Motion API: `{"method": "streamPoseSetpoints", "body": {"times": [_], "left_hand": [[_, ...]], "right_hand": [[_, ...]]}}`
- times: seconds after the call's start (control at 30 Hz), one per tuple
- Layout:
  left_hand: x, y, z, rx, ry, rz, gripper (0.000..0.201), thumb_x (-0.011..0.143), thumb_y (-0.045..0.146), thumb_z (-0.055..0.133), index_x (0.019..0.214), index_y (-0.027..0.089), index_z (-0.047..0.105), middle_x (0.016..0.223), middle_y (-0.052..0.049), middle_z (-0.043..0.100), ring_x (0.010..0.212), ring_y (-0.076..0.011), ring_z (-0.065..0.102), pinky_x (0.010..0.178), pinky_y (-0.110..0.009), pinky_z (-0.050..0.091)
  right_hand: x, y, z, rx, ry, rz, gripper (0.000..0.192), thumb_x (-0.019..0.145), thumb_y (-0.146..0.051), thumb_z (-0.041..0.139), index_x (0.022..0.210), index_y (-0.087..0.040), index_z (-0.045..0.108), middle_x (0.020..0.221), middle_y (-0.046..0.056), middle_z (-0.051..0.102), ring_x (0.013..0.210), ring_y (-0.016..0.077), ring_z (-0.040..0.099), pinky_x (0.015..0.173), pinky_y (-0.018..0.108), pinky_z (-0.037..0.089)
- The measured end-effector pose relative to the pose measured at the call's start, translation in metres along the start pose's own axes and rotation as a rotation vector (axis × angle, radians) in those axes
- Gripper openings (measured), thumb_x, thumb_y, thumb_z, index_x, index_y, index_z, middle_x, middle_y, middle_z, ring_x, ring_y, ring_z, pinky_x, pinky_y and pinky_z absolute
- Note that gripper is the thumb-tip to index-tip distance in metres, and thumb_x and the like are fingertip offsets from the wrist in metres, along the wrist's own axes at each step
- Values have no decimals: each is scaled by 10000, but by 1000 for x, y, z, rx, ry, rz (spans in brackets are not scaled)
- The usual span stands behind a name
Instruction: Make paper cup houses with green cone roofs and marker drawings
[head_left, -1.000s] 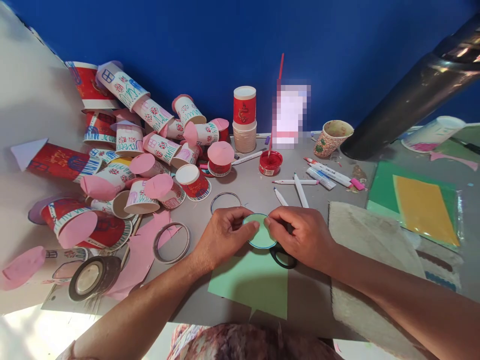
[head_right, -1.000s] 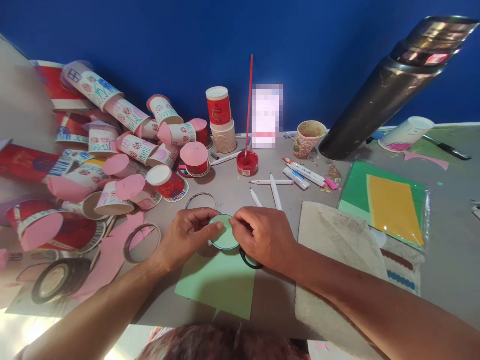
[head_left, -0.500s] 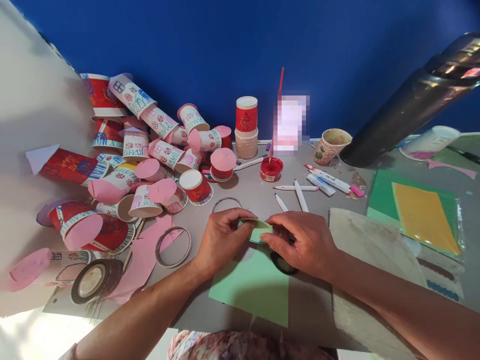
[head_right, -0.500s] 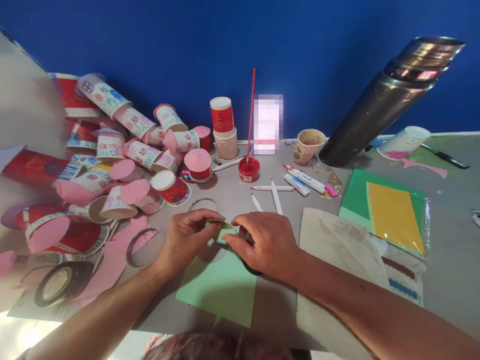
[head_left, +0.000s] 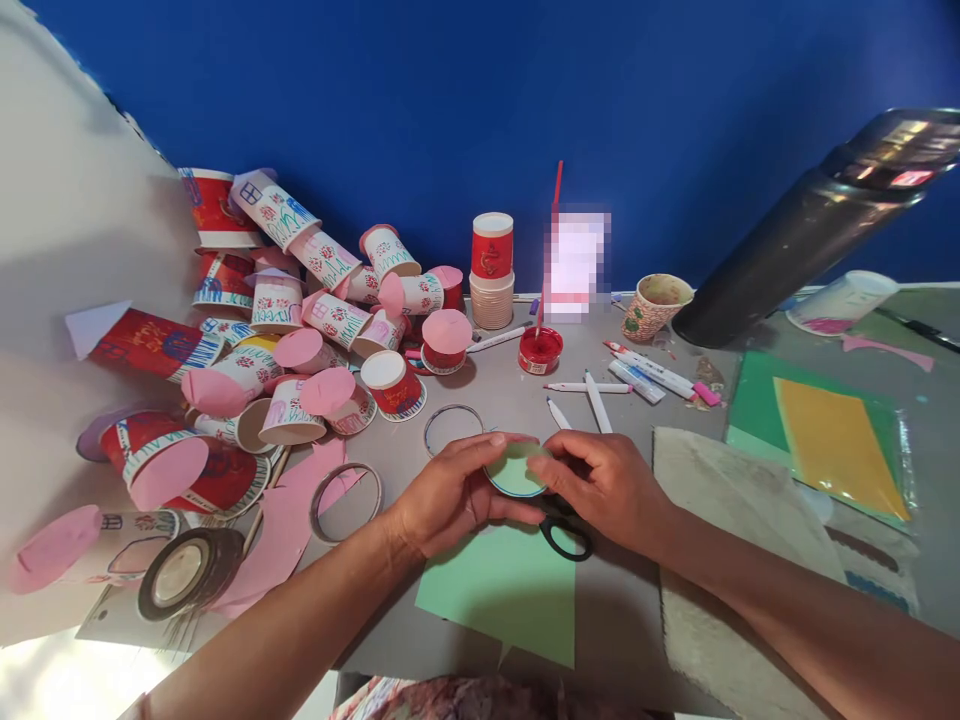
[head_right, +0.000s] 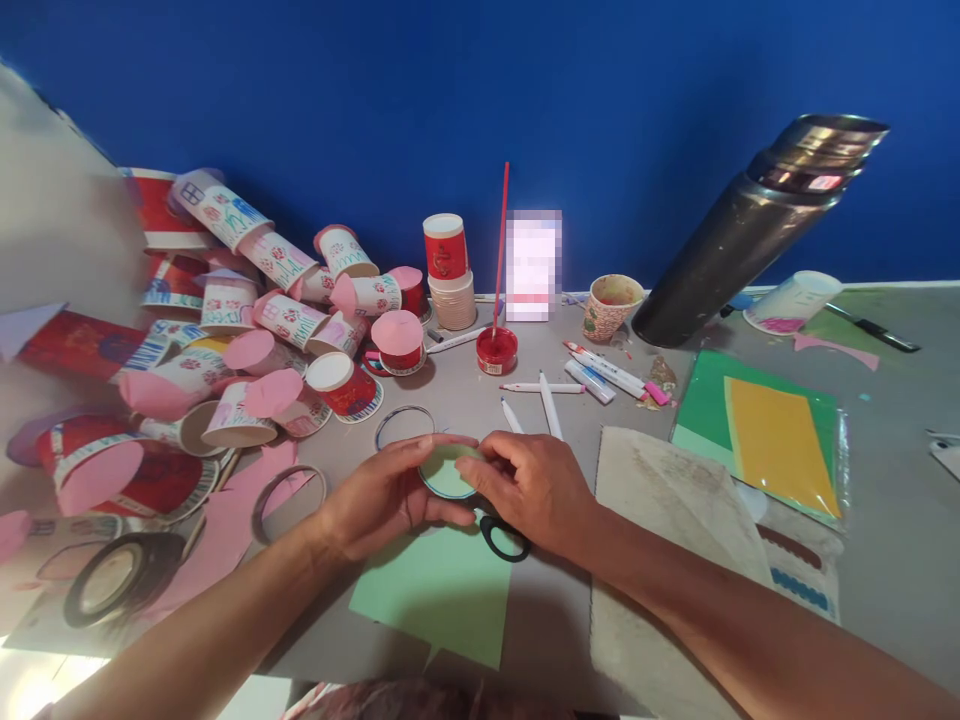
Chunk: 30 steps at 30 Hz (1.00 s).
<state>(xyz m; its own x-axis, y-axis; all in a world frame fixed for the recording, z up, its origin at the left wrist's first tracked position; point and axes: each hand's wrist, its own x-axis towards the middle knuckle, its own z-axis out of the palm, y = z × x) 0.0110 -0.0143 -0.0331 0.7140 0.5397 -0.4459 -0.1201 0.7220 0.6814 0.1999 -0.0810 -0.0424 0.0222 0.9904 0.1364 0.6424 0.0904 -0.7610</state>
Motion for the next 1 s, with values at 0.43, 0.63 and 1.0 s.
{"method": "streamPoseSetpoints", "body": {"times": [0.43, 0.63, 1.0], "left_hand": [[4, 6, -3, -257, 36, -27, 442, 1018, 494, 461, 1026, 105, 670, 1108, -206, 769, 1033, -372, 760, 792, -438, 638], [1, 7, -3, -165, 60, -38, 322, 983, 304, 540, 1077, 49, 715, 1146, -242, 756, 1040, -339, 762, 806, -389, 639], [2, 6, -2, -38, 210, 67, 198, 948, 166, 574, 1026, 51, 716, 914, -196, 761, 861, -300, 779, 644, -343, 666]], "right_hand": [[25, 31, -23, -203, 221, 116, 317, 956, -382, 468, 738, -228, 639, 668, 17, 733, 585, 173, 606, 628, 296, 396], [38, 46, -36, -321, 259, 185, 297, 951, -316, 436, 901, -227, 715, 795, 25, 793, 691, 202, 685, 643, 304, 415], [41, 45, -56, -666, 189, 276, 525, 976, -541, 469, 576, -224, 593, 584, 73, 655, 547, 208, 545, 558, 318, 172]]}}
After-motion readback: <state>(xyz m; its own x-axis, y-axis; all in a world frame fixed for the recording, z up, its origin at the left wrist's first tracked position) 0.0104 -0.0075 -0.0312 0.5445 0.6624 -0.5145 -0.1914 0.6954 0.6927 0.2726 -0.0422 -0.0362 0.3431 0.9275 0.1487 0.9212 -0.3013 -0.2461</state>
